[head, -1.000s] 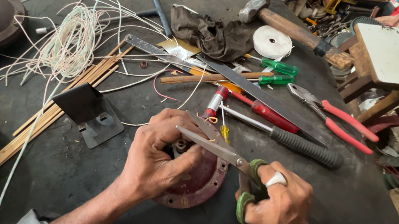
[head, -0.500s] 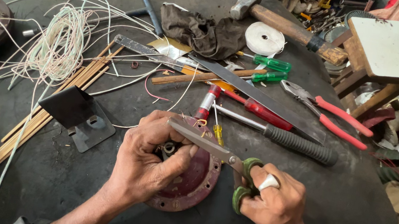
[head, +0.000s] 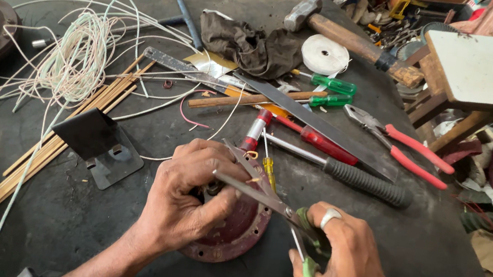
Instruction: The person strips and twists wires, then connects them to a small white plastic component mounted on a maroon circular base. They use a screwdriver to tighten terminals and scissors to trim excess wire, repeating the process for multiple connections.
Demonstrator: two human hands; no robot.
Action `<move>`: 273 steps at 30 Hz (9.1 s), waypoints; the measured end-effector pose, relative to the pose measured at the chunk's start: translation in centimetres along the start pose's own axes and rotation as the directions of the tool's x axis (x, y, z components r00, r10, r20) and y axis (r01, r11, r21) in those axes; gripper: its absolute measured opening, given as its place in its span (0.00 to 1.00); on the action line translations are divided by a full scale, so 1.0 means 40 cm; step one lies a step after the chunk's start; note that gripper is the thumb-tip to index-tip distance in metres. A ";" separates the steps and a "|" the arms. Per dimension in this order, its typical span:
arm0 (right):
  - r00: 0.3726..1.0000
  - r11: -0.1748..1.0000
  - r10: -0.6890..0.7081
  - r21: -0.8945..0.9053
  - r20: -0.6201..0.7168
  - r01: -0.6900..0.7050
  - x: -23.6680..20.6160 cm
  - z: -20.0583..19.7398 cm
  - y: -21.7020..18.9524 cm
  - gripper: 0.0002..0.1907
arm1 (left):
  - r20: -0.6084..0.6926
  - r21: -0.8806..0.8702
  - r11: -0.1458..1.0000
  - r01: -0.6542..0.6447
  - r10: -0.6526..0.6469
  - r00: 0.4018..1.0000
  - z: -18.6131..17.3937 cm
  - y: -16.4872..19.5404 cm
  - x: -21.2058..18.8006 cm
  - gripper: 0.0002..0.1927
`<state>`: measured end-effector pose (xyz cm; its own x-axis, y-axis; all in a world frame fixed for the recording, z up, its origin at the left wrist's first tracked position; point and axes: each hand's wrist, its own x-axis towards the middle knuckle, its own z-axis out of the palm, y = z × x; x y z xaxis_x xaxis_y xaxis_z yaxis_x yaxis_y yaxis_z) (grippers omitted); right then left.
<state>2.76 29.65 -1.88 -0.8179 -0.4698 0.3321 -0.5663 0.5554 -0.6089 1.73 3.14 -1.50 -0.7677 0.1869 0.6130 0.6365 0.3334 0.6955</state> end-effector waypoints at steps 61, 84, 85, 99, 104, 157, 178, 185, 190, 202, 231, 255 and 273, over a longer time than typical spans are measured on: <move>0.998 0.848 -0.020 -0.528 0.054 0.046 0.311 -0.154 0.134 0.25 | 0.026 0.250 0.965 -0.076 0.072 0.997 -0.004 -0.002 -0.006 0.15; 0.875 0.886 -0.461 -0.135 -0.148 0.444 0.207 0.052 -0.025 0.14 | 0.023 -0.082 0.993 0.082 -0.080 0.997 -0.049 0.000 -0.009 0.37; 0.886 0.900 -0.434 -0.122 -0.163 0.418 0.210 0.050 -0.023 0.13 | 0.005 -0.031 0.997 0.071 -0.071 0.997 -0.058 -0.002 -0.006 0.35; 0.994 0.916 0.099 0.393 -0.043 -0.074 0.210 0.051 0.017 0.04 | 0.081 0.377 0.920 -0.103 0.078 0.994 -0.013 0.038 0.016 0.11; 0.950 0.757 0.278 0.576 0.145 -0.309 0.208 0.068 0.028 0.02 | 0.173 0.495 0.842 -0.217 0.150 0.973 -0.001 0.026 0.012 0.13; 0.967 0.551 -0.077 0.819 0.242 -0.161 0.183 0.065 0.090 0.04 | 0.042 0.525 0.842 -0.123 0.119 0.992 0.008 0.054 -0.002 0.27; 0.760 0.755 -0.629 0.108 -0.163 0.647 0.203 0.018 0.026 0.10 | 0.027 0.388 0.922 -0.016 0.006 1.000 0.015 0.046 0.006 0.14; 0.671 0.676 -0.733 -0.016 -0.112 0.737 0.210 -0.007 0.023 0.10 | 0.010 0.377 0.926 -0.018 0.015 1.000 0.013 0.040 0.003 0.12; 0.763 0.765 -0.637 0.029 -0.108 0.643 0.196 0.005 0.034 0.09 | 0.018 0.362 0.932 -0.034 0.030 0.999 0.011 0.036 0.005 0.11; 0.821 0.823 -0.565 0.009 -0.079 0.567 0.202 0.008 0.025 0.15 | -0.018 0.342 0.937 -0.065 0.075 0.997 0.010 0.034 0.003 0.13; 0.993 0.821 -0.046 0.570 0.112 -0.026 0.159 0.060 0.049 0.02 | -0.001 0.330 0.938 -0.108 0.115 0.993 -0.001 0.024 -0.019 0.15; 0.928 0.825 0.158 0.471 0.336 -0.311 0.180 0.006 0.018 0.08 | 0.018 0.312 0.942 -0.122 0.123 0.992 0.008 0.034 0.001 0.13; 0.951 0.756 0.173 0.585 0.254 -0.294 0.170 0.022 -0.014 0.03 | 0.020 0.353 0.934 -0.060 0.057 0.998 0.018 0.036 0.007 0.12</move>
<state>-2.39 25.54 0.08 -0.8506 -0.5250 0.0274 -0.1283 0.1568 -0.9793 2.39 4.33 -0.59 -0.7315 0.2238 0.6441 0.6143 0.6262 0.4801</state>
